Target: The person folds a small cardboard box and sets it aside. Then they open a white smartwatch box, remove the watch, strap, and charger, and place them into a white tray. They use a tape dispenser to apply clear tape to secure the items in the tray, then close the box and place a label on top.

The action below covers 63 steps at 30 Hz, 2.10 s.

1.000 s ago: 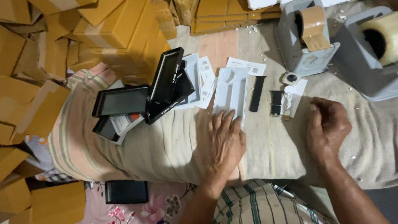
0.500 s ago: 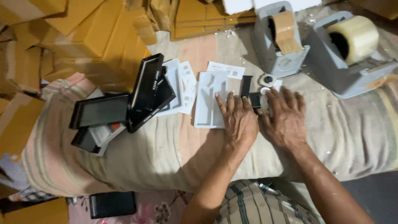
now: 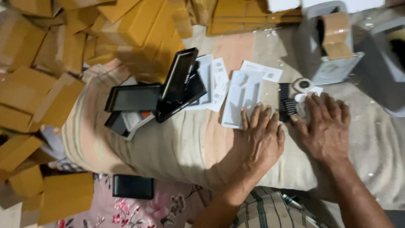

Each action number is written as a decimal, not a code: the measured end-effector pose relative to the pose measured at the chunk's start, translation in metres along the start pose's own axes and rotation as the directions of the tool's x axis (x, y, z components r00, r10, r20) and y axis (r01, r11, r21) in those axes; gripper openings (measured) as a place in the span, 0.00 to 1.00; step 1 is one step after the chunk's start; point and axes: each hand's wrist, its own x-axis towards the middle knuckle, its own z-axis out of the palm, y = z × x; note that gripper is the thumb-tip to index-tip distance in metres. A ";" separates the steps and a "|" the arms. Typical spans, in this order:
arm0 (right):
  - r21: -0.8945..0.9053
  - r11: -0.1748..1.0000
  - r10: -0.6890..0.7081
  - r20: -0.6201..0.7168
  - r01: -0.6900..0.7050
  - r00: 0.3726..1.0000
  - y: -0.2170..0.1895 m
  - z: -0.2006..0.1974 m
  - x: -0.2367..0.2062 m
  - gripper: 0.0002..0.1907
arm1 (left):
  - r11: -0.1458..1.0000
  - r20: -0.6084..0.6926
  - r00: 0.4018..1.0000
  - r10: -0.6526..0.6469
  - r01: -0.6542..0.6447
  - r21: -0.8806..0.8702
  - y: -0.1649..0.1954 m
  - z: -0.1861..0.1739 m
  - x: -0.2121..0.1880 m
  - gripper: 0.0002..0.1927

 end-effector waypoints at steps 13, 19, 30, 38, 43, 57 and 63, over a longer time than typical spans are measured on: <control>0.735 0.646 0.481 -0.183 -0.206 0.857 -0.007 -0.019 -0.029 0.14 | 0.935 -0.316 0.944 -0.091 -0.028 -0.353 -0.026 0.011 0.009 0.13; 0.485 0.854 0.376 -0.330 -0.186 0.866 -0.006 -0.020 -0.051 0.04 | 0.844 -0.203 0.931 -0.302 0.162 -0.512 -0.043 0.006 0.017 0.10; 0.426 0.878 0.360 -0.290 -0.218 0.887 -0.013 -0.019 -0.048 0.07 | 0.877 -0.089 0.978 -0.189 0.127 -0.463 -0.001 0.028 0.048 0.04; 0.348 0.919 0.304 -0.321 -0.187 0.897 -0.013 -0.016 -0.040 0.05 | 0.974 0.005 0.991 -0.133 0.132 -0.186 0.001 0.079 0.110 0.18; 0.327 0.927 0.288 -0.310 -0.182 0.906 -0.013 -0.018 -0.040 0.07 | 0.990 0.115 0.984 -0.135 0.139 -0.033 -0.006 0.106 0.126 0.21; 0.334 0.928 0.268 -0.290 -0.165 0.919 -0.010 -0.020 -0.042 0.05 | -0.565 0.548 0.834 -0.059 0.425 -0.707 -0.026 0.046 0.027 0.26; 0.294 0.940 0.253 -0.263 -0.173 0.931 -0.007 -0.014 -0.047 0.02 | -0.542 0.567 0.819 -0.088 0.439 -0.717 -0.030 0.061 -0.007 0.28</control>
